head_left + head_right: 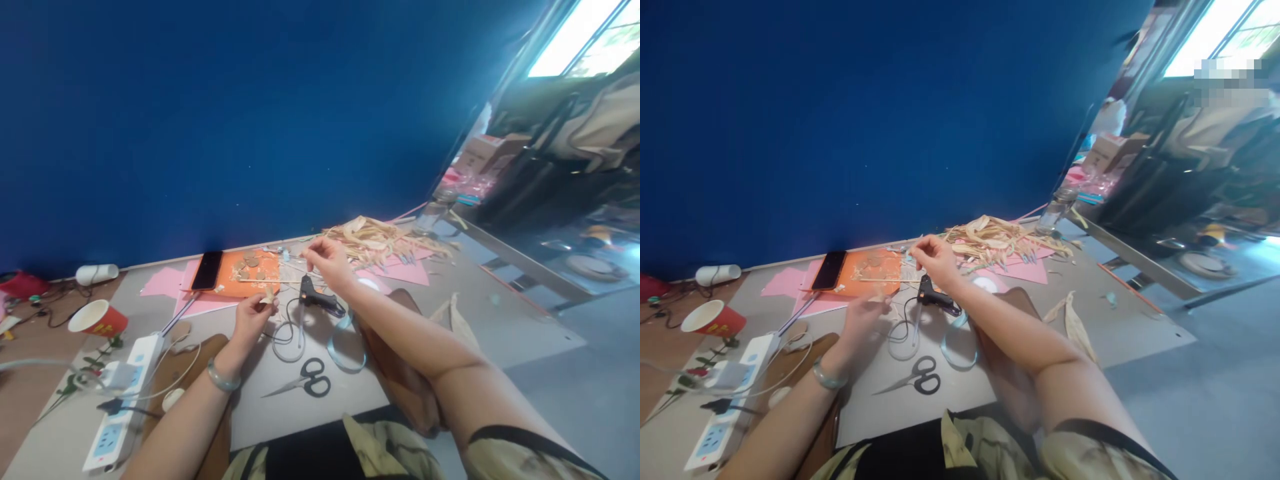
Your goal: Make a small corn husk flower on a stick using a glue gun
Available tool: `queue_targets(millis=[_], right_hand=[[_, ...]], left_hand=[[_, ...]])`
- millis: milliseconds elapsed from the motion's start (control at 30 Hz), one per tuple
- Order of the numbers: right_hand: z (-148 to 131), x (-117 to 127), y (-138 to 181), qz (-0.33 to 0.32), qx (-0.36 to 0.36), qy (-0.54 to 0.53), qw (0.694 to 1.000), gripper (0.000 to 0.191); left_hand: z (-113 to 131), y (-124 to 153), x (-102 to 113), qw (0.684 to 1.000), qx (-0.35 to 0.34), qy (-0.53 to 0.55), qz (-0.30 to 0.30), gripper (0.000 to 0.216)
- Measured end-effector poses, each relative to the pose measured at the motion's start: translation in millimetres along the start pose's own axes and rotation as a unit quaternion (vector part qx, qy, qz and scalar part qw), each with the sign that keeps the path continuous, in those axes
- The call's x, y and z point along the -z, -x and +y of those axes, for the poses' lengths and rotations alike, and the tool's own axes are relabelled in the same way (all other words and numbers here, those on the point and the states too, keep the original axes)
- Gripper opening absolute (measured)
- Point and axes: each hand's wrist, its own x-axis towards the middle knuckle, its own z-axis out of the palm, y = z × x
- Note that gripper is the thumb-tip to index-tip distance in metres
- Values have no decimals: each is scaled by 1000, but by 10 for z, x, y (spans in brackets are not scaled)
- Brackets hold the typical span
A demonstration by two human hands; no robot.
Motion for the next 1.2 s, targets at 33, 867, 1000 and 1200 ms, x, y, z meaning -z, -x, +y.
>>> queue_targets(millis=[33,867,1000,1200], right_hand=[[81,2,84,-11,-2,24,1000,19],[658,-337,418,-12,-123,-53,991,20],[579,-264,422,-8,-141,-68,988,24],[519,-290,481,-33,-154,-85,984,27]], left_hand=[[-41,-10,-3,1000,-9,0,0,25],[21,-80,18,998,-28,-54,15,26],[39,-77,58,999,-28,-39,-5,23],[147,-47,44,994,-69,-77,-16,17]])
